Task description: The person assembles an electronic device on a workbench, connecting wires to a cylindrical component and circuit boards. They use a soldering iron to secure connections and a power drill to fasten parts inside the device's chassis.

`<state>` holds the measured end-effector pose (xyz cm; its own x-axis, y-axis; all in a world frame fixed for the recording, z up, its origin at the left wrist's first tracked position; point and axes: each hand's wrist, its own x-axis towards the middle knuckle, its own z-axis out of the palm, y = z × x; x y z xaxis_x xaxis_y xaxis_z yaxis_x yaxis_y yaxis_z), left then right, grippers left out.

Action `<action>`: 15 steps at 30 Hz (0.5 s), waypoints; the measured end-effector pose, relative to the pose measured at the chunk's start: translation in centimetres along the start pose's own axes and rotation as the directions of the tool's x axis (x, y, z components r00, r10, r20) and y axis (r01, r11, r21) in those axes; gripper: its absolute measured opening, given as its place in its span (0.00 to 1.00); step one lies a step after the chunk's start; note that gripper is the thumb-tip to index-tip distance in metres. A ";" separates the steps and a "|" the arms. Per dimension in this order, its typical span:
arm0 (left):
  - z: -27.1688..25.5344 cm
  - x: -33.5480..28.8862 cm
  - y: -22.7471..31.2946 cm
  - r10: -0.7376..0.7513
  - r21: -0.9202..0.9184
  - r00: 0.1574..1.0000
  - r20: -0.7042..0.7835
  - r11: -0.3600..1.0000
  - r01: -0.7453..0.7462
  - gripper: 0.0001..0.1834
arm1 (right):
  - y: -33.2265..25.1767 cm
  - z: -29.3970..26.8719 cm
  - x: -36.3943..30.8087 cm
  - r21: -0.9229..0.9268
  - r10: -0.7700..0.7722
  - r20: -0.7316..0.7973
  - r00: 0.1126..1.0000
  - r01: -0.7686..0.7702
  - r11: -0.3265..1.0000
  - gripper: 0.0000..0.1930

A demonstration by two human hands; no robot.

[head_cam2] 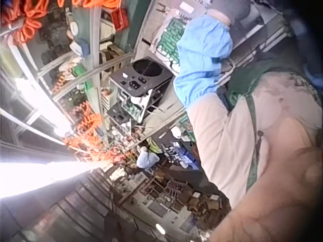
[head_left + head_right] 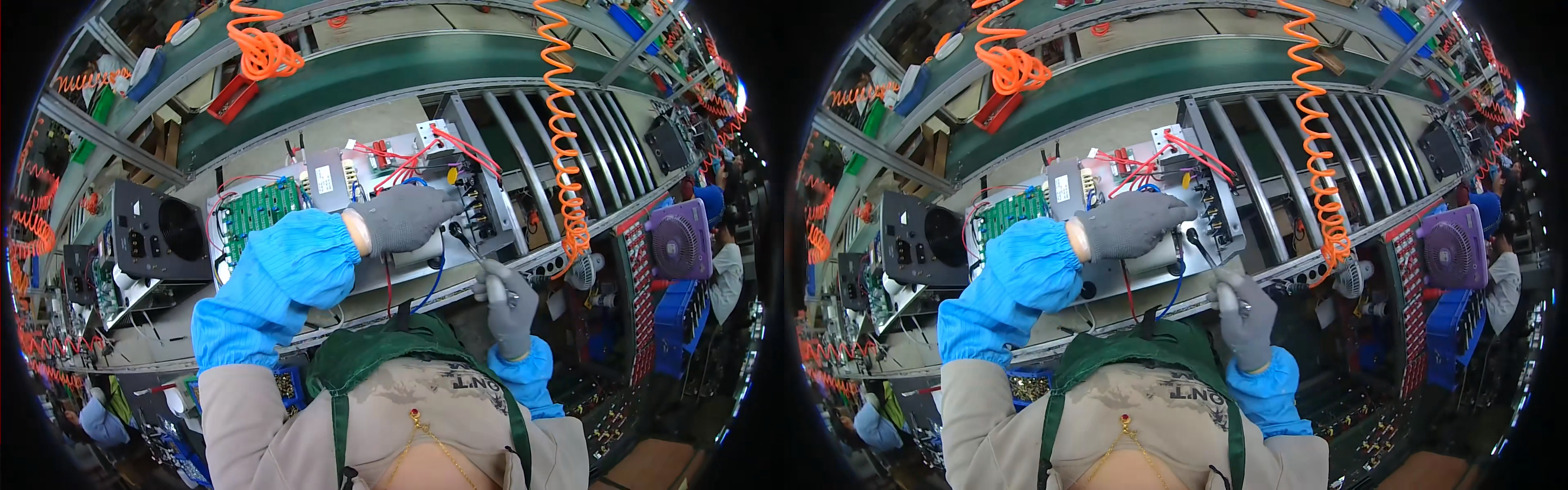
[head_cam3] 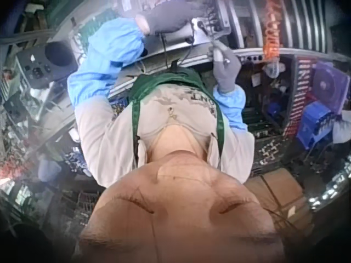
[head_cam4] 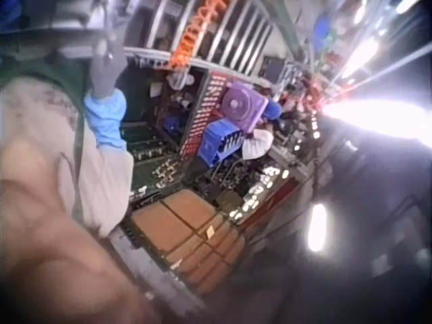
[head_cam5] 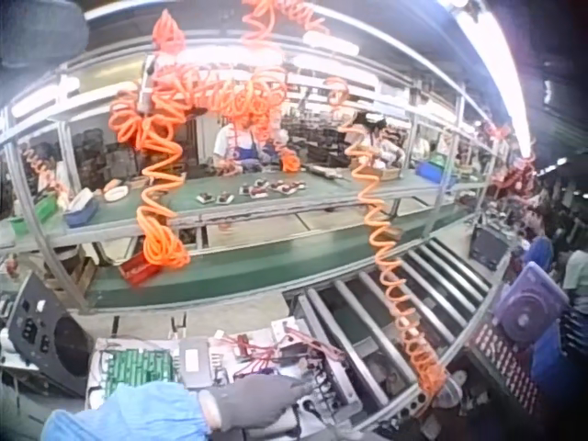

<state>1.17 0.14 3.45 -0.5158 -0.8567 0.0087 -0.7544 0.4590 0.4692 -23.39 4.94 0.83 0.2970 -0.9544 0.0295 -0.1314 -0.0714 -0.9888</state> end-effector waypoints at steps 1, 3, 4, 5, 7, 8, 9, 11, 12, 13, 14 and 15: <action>-0.1 0.2 -0.1 -0.040 -0.002 0.998 0.044 0.999 0.041 0.23 | 0.8 0.4 0.0 -0.019 -0.052 -0.004 0.999 0.052 0.998 0.11; 1.0 0.4 -0.7 -0.081 -0.067 0.997 -0.014 0.995 0.080 0.24 | 2.6 0.8 -0.2 -0.062 -0.154 -0.011 0.988 0.153 0.986 0.11; 1.8 0.4 -1.1 -0.061 -0.102 0.993 -0.101 0.993 0.051 0.24 | 3.2 0.8 0.0 -0.160 -0.264 0.013 0.964 0.263 0.952 0.11; 2.5 0.3 -1.5 -0.044 -0.135 0.981 -0.187 0.991 0.019 0.24 | 3.4 0.7 0.1 -0.217 -0.326 0.052 0.944 0.330 0.919 0.11; 2.9 0.3 -1.6 -0.068 -0.162 0.983 -0.170 0.986 0.040 0.22 | 3.6 0.5 0.0 -0.325 -0.431 0.139 0.892 0.452 0.831 0.12; 2.3 0.3 -1.3 -0.081 -0.171 0.985 -0.154 0.984 0.055 0.21 | 4.1 0.8 -0.1 -0.295 -0.452 0.121 0.884 0.467 0.833 0.13; 2.1 0.4 -1.1 -0.094 -0.181 0.986 -0.137 0.981 0.069 0.20 | 4.7 0.9 -0.5 -0.308 -0.441 0.127 0.889 0.458 0.834 0.13; 2.1 0.6 -1.5 -0.062 -0.209 0.992 -0.110 0.977 0.038 0.18 | 5.5 1.1 -0.7 -0.325 -0.433 0.153 0.889 0.458 0.827 0.14; 2.0 0.8 -1.5 -0.017 -0.201 0.994 -0.106 0.979 -0.005 0.18 | 5.9 1.1 -0.8 -0.363 -0.452 0.193 0.871 0.492 0.792 0.14; 1.9 0.8 -1.5 0.027 -0.194 0.995 -0.100 0.980 -0.046 0.19 | 6.0 1.2 -0.8 -0.369 -0.476 0.198 0.857 0.515 0.774 0.14; 2.0 0.8 -1.6 0.048 -0.208 0.990 -0.129 0.975 -0.075 0.22 | 6.1 1.3 -0.8 -0.375 -0.499 0.203 0.843 0.537 0.755 0.14; 2.2 0.9 -1.7 0.045 -0.233 0.988 -0.145 0.969 -0.078 0.22 | 6.1 1.5 -0.8 -0.382 -0.521 0.208 0.828 0.559 0.736 0.14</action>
<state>1.16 -0.89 0.73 -0.4847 -0.8604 0.1573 -0.5969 0.4568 0.6596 -23.03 5.72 -5.41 0.5115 -0.6925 0.5088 -0.2917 -0.6969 -0.6552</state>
